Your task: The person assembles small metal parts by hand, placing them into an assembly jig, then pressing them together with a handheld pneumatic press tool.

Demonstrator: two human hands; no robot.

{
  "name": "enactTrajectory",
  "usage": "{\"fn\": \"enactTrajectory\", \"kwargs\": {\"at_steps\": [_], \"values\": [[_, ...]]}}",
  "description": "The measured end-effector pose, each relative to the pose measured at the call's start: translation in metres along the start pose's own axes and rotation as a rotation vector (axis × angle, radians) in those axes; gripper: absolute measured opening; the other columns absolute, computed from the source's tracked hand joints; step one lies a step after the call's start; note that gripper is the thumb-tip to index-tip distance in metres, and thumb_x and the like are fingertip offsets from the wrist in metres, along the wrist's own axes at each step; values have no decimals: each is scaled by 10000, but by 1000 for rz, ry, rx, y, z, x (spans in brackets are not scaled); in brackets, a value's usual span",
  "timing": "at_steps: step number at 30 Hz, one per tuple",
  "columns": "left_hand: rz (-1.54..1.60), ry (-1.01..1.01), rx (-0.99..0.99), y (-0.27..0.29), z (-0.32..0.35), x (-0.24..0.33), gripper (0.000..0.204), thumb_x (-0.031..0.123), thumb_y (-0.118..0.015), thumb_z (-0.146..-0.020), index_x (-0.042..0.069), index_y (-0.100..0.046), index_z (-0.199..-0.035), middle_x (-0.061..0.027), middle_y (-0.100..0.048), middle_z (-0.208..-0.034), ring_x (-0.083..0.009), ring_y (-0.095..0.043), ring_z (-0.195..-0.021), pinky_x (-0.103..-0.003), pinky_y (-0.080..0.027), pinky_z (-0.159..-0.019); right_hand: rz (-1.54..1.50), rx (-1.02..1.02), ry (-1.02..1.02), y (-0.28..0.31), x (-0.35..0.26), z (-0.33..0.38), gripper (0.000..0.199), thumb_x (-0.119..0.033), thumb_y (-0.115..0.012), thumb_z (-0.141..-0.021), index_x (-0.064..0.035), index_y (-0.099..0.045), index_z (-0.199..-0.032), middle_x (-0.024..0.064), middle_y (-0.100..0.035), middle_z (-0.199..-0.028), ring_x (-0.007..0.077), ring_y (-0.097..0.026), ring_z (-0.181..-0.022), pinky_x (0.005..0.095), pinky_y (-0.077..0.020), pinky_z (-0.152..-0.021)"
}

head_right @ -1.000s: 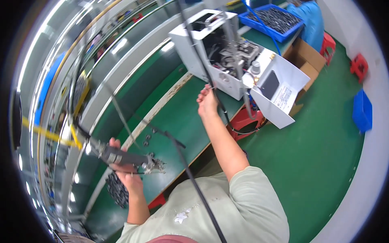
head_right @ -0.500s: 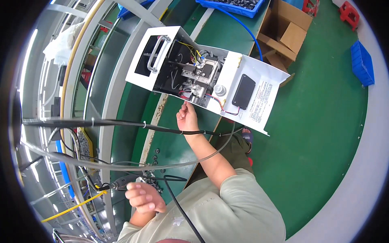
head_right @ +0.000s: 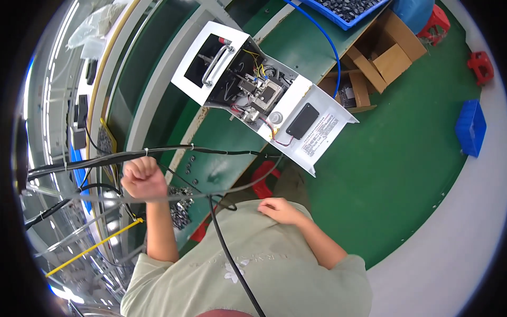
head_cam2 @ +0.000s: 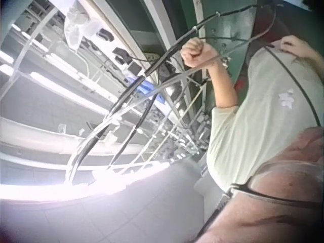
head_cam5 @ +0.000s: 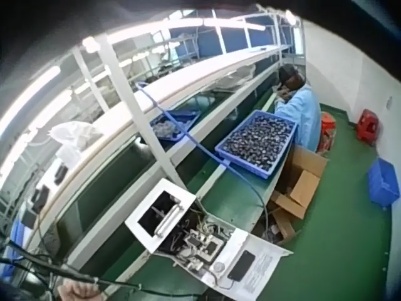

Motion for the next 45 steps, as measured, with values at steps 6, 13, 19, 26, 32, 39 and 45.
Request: {"fn": "enactTrajectory", "kwargs": {"at_steps": [6,13,19,26,32,39,45], "values": [[-847,-391,-345,21,98,50,272,146,-555,-746,103,-446,-500,-5,-449,-476,-197,-487,-485,-325,-405,-535,-209,66,-87,82,-96,67,134,-111,-609,-921,11,-658,-948,36,-646,-737,89,-600,-666,247,-501,-625],[-1207,105,-269,14,73,-88,294,-95,-511,-796,11,-615,-1049,-167,-629,-1029,-319,-601,-997,-383,-476,-864,-103,234,118,114,-137,31,117,-56,-601,-909,40,-657,-947,64,-655,-818,89,-606,-706,219,-490,-632],[-940,-59,-735,-51,0,-148,428,77,-717,-803,36,-581,-1207,-152,-617,-1120,-312,-596,-1050,-370,-493,-897,60,258,283,110,-154,33,87,-21,-616,-881,25,-678,-921,56,-619,-869,84,-558,-731,210,-439,-614],[-1185,-94,-788,-118,-45,-188,450,124,-747,-757,13,-583,-1161,-163,-547,-1218,-338,-534,-1120,-403,-443,-964,-4,337,267,112,-141,31,85,-32,-637,-868,17,-688,-916,50,-607,-862,91,-558,-732,214,-434,-609],[-1341,-85,-760,-121,-54,-203,307,79,-698,-774,-10,-626,-1058,-159,-594,-1094,-333,-560,-1019,-397,-468,-875,92,346,350,107,-144,22,60,-22,-652,-844,2,-685,-889,65,-633,-850,137,-588,-732,255,-460,-647],[-1397,-126,-833,-127,-53,-205,305,49,-669,-789,-16,-622,-1084,-161,-591,-1091,-327,-562,-995,-398,-468,-861,42,314,340,103,-137,20,38,-22,-657,-838,-8,-676,-867,68,-644,-847,152,-599,-745,274,-471,-678],[-1437,-213,-872,-124,-52,-207,298,36,-654,-798,-8,-626,-1092,-146,-590,-1104,-316,-563,-995,-414,-465,-859,44,316,343,102,-137,18,34,-18,-660,-833,-7,-676,-861,65,-645,-844,147,-596,-740,273,-470,-681]]}}
Point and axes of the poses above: each hand's wrist, its own z-axis away from the middle knuckle, its own y-axis out of the back of the hand, x = y × z, the point moved 2 cm from there along -z, towards the middle knuckle
